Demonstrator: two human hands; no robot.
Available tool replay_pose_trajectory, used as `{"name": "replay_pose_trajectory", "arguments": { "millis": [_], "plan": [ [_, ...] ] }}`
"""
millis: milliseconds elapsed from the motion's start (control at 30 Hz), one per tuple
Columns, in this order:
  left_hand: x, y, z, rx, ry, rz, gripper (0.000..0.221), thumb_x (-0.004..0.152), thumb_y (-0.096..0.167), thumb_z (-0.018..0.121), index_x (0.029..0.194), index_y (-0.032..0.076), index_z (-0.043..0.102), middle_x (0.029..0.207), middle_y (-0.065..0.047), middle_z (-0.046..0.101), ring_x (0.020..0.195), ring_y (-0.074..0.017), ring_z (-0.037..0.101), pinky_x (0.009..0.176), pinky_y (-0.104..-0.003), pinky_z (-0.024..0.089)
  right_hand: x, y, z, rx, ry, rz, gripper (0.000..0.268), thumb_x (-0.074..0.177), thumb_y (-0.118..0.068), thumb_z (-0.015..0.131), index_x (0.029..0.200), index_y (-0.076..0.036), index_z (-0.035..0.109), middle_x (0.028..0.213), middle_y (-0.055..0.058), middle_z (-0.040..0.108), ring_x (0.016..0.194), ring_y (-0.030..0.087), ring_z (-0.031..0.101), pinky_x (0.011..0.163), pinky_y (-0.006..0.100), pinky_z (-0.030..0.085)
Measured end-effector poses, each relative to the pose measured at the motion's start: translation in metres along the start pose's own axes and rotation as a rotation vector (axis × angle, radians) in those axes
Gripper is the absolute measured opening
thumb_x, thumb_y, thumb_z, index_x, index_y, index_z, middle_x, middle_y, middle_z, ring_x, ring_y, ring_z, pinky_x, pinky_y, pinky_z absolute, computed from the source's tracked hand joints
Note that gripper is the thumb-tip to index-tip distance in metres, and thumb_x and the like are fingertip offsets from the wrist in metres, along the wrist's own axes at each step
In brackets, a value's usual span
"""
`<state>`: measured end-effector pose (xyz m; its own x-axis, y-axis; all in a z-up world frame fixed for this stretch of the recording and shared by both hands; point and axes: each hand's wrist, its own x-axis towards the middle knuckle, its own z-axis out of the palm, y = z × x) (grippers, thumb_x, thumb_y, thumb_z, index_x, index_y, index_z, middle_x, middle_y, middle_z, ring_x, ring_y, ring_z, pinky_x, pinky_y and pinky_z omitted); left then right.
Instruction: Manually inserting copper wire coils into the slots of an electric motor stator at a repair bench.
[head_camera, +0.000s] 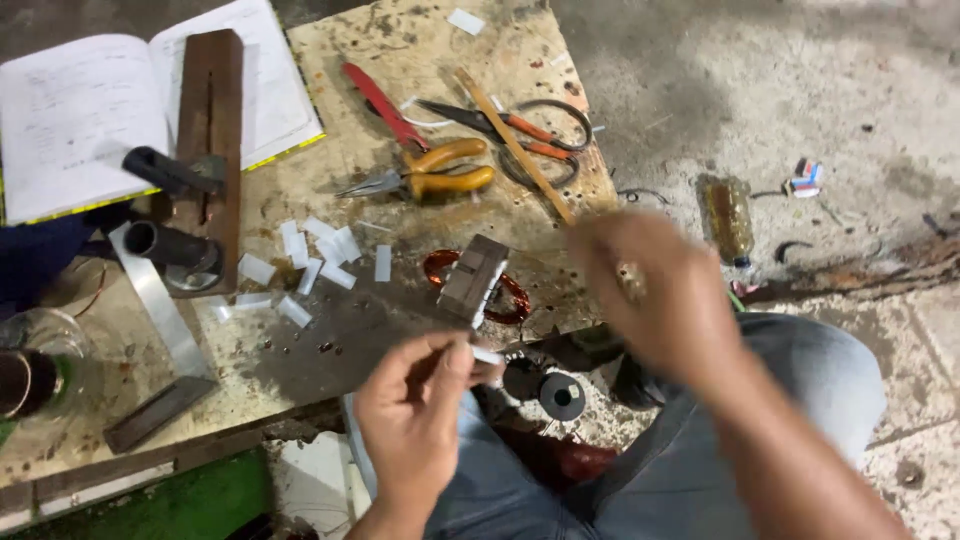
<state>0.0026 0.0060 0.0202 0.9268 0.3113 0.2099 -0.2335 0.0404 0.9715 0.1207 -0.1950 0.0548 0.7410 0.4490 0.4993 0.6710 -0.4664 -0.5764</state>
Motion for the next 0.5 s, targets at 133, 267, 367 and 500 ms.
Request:
{"name": "replay_pose_trajectory", "arguments": {
  "millis": [133, 267, 367, 500],
  "plan": [
    [0.014, 0.028, -0.009, 0.001, 0.116, -0.251, 0.039, 0.088, 0.021, 0.073, 0.123, 0.005, 0.069, 0.114, -0.021, 0.075, 0.092, -0.0365, 0.084, 0.083, -0.048, 0.081, 0.061, 0.072, 0.021, -0.288, -0.067, -0.100, 0.035, 0.089, 0.010, 0.072, 0.123, 0.007, 0.072, 0.120, 0.025, 0.073, 0.107, 0.041, 0.071, 0.098, 0.048, 0.061],
    [0.020, 0.037, -0.018, -0.013, 0.190, -0.277, 0.040, 0.084, 0.019, 0.077, 0.120, 0.002, 0.073, 0.102, -0.022, 0.082, 0.087, -0.0324, 0.086, 0.085, -0.045, 0.080, 0.093, 0.093, 0.047, -0.480, -0.296, 0.064, 0.020, 0.099, -0.016, 0.072, 0.114, -0.002, 0.077, 0.099, 0.017, 0.070, 0.078, 0.037, 0.068, 0.078, 0.053, 0.055],
    [0.021, 0.035, -0.026, 0.008, 0.225, -0.280, 0.040, 0.085, 0.019, 0.077, 0.121, 0.003, 0.073, 0.095, -0.018, 0.083, 0.086, -0.0284, 0.086, 0.085, -0.042, 0.078, 0.102, 0.067, 0.056, -0.600, -0.412, 0.218, 0.025, 0.107, -0.015, 0.057, 0.125, -0.003, 0.069, 0.118, 0.022, 0.064, 0.089, 0.042, 0.068, 0.080, 0.055, 0.058],
    [0.029, 0.025, -0.034, 0.060, 0.275, -0.212, 0.036, 0.086, 0.011, 0.077, 0.121, 0.003, 0.073, 0.099, -0.017, 0.085, 0.077, -0.0221, 0.085, 0.069, -0.030, 0.073, 0.096, 0.075, 0.072, -0.754, -0.374, 0.147, 0.033, 0.104, 0.005, 0.044, 0.135, 0.006, 0.056, 0.128, 0.031, 0.064, 0.116, 0.047, 0.064, 0.109, 0.066, 0.048]
  ]
}}
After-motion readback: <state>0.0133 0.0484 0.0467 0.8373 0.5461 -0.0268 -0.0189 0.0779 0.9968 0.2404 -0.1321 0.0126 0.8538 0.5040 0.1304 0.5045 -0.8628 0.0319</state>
